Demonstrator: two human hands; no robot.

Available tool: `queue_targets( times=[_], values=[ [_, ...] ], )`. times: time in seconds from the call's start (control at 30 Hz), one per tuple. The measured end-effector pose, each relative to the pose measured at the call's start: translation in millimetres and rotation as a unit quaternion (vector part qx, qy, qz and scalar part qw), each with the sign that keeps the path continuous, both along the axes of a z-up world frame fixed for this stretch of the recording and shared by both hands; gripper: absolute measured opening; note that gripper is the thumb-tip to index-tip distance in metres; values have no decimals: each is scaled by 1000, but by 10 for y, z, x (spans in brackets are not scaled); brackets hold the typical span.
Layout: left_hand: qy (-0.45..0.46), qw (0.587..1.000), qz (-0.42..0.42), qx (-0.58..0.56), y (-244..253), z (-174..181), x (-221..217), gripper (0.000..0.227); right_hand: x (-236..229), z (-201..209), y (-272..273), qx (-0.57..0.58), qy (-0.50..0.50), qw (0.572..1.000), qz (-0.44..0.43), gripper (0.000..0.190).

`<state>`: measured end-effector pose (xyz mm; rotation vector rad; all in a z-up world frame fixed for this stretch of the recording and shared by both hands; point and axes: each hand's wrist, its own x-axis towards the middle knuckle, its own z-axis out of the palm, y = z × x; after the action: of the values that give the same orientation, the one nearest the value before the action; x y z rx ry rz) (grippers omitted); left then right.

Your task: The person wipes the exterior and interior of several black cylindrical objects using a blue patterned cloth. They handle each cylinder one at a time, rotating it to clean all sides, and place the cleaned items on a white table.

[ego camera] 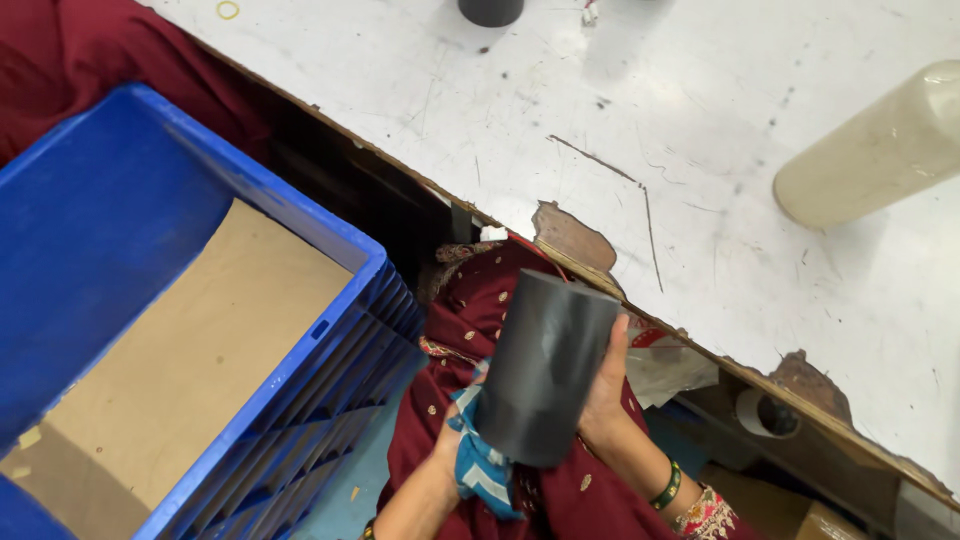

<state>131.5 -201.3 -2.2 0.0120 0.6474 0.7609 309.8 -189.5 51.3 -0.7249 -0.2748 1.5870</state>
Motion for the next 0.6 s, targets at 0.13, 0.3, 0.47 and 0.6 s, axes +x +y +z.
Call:
queue_targets(
  times=[0.13,0.3,0.47,0.6],
  values=[
    [-13,996,-2,-92,-15,-51,-22,59,93,22,-50,76,-99,992,11,104],
    [394,787,-29,473,-24,758,-63,65,153,-76,23,38,-101,994,-4,98],
    [610,395,-97,680,-127,1388,136,82,-1,-126,-107,-1,-150,988,44,97],
    [632,357,-123,676,146,1484,315,82,-112,-62,-149,-55,-63,996,28,88]
  ],
)
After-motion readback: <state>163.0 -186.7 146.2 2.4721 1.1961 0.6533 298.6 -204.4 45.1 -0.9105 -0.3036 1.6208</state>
